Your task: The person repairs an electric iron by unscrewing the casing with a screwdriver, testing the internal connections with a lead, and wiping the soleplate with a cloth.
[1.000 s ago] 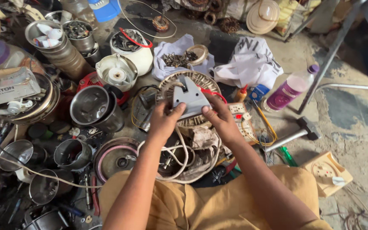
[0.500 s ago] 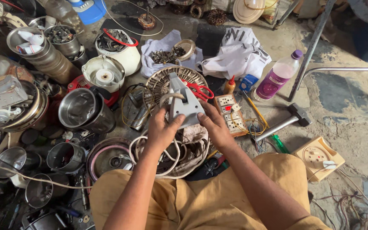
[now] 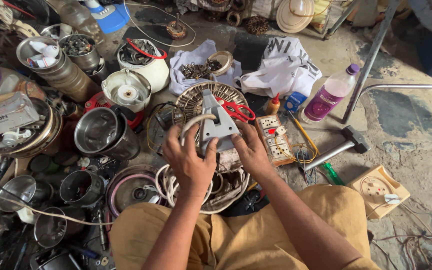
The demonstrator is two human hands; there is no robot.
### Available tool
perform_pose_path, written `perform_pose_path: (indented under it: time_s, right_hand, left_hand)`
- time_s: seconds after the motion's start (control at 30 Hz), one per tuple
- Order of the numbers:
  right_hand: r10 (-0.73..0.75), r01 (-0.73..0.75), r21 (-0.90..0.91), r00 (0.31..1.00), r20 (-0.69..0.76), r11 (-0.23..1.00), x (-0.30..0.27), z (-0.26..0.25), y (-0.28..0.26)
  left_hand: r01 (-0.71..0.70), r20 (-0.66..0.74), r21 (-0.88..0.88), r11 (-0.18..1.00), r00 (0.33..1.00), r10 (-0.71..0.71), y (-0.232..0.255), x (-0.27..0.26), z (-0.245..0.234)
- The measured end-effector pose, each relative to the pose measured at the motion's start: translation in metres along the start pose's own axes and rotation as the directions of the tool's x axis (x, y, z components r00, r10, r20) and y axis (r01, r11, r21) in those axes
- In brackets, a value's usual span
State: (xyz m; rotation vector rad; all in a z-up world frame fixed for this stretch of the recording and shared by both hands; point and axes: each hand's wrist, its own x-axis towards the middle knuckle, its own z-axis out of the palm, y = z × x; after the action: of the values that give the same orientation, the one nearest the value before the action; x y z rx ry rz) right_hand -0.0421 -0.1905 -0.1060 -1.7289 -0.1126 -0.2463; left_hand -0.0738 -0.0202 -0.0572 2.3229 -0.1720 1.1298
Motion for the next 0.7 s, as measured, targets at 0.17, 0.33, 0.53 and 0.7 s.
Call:
perform_pose_path:
  time_s: [0.17, 0.33, 0.53, 0.7]
  right_hand:
    - [-0.089, 0.086, -0.062, 0.995, -0.054, 0.994, 0.003, 0.011, -0.009]
    - [0.003, -0.010, -0.094, 0.997, -0.072, 0.996, 0.003, 0.013, -0.022]
    - [0.078, -0.082, -0.068, 0.996, -0.050, 0.994, 0.009, 0.013, -0.026]
    - [0.155, -0.155, -0.013, 0.988, -0.003, 0.988, 0.019, 0.010, -0.032]
  left_hand:
    - [0.014, 0.107, 0.058, 0.998, 0.994, -0.021, 0.001, 0.005, 0.004]
    - [0.189, 0.237, -0.144, 0.971, 0.960, -0.152, -0.008, 0.014, 0.009]
    - [0.356, 0.276, -0.494, 0.793, 0.929, -0.245, -0.031, 0.016, 0.021]
    - [0.414, 0.328, -0.514, 0.751, 0.904, -0.274, -0.042, 0.016, 0.027]
